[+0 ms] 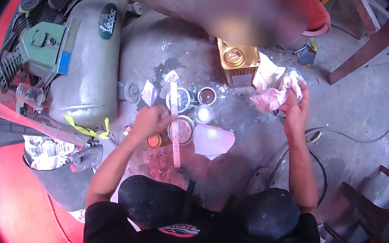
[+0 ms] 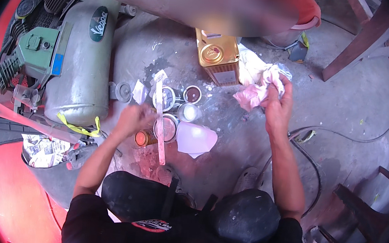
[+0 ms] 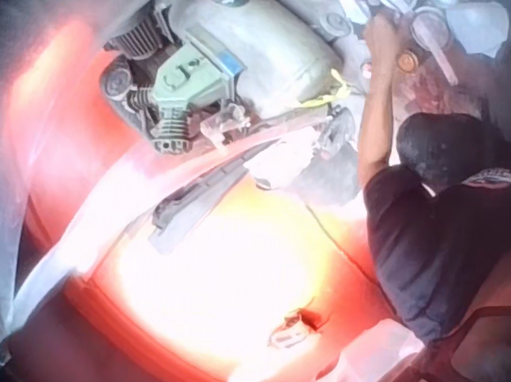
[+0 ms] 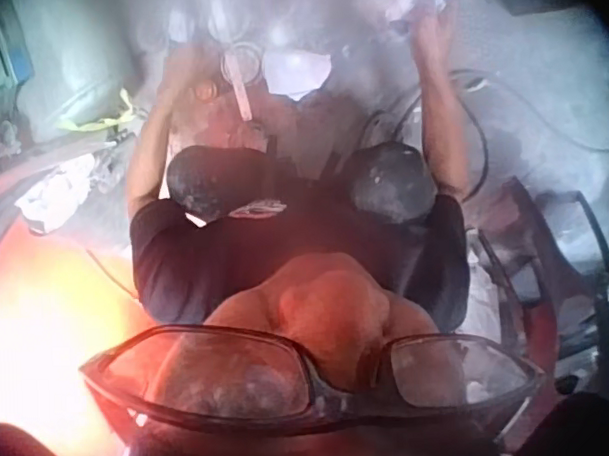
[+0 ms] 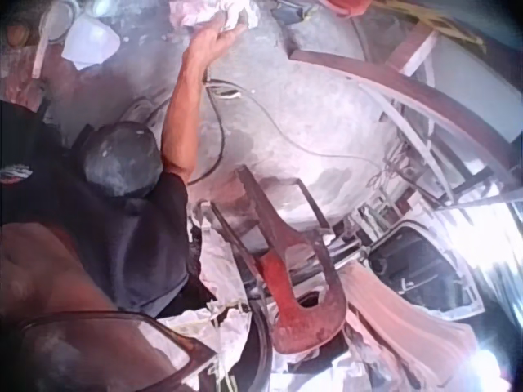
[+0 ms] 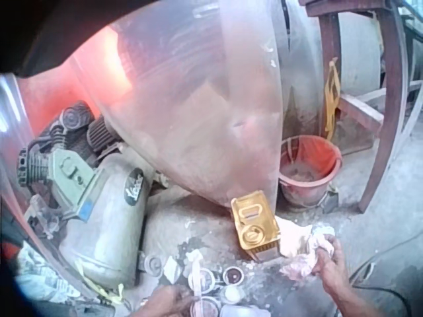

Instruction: The person sits on the floor and pours a liquid from a small container into a larger container using a paper funnel. They then wipe the funnel and the container with a cloth. Finally, they pick up a spray gun and wipe it with the cloth.

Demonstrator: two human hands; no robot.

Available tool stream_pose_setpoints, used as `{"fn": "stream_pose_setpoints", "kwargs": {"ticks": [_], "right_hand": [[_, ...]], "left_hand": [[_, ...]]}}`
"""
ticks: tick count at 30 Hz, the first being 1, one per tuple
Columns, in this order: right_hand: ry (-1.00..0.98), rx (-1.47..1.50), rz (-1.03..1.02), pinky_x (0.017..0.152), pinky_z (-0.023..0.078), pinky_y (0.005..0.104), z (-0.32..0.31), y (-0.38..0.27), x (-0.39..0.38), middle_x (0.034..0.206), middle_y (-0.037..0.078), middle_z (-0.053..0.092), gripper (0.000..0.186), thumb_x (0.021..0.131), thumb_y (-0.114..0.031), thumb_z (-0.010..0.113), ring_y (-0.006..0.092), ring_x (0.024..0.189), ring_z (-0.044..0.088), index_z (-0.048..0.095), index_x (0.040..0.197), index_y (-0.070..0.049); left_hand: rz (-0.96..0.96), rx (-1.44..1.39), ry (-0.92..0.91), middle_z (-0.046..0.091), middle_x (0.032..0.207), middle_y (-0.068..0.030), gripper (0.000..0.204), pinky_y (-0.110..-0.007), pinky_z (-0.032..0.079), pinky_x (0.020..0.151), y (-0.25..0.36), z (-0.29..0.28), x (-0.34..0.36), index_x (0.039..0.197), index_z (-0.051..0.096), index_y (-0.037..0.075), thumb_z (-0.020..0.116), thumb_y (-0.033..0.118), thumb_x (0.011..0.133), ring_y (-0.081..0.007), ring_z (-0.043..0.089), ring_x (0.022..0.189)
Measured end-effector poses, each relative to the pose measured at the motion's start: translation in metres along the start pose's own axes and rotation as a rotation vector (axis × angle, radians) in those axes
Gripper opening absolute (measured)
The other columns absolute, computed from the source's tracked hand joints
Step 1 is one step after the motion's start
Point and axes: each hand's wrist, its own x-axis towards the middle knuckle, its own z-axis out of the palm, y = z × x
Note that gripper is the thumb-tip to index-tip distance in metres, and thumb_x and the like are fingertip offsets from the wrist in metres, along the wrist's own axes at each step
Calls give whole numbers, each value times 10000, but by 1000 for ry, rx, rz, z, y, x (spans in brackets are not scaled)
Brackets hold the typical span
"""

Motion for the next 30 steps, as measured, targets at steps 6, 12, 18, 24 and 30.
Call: {"fn": "stream_pose_setpoints", "kwargs": {"ticks": [6,12,18,24,30], "right_hand": [[129,147,180,776,539,317,43,10,22,1173,137,588,382,1016,-123,435,177,966,625,369,1384,-40],[-102,67,119,818,529,324,48,10,21,1195,177,579,701,799,43,597,217,997,628,317,1441,12],[-143,-4,94,708,506,247,70,36,10,1013,74,644,600,888,-10,535,123,826,609,356,1461,-21],[-158,339,359,621,467,245,65,27,-15,1037,65,603,698,870,74,486,107,796,574,231,1510,-36],[-157,410,539,756,559,307,-2,50,-22,1152,67,609,563,879,98,468,168,974,637,367,1411,-58]], "left_hand": [[26,-1117,170,606,1206,-137,609,-371,496,918,69,-21,159,1242,533,-11,693,444,870,-230,604,1079],[252,-1614,-30,588,1218,-116,543,-389,463,985,120,8,257,1289,478,15,689,321,893,-230,569,1137],[282,-1588,116,601,1151,-113,376,-375,502,929,124,7,234,1233,491,38,612,244,943,-208,596,1076],[321,-1592,235,582,1147,-118,363,-328,510,885,138,0,200,1253,460,20,436,311,1038,-187,597,1038],[462,-818,415,543,1215,-145,365,-380,373,1024,166,12,170,1206,548,50,458,349,1018,-292,501,1170]]}}
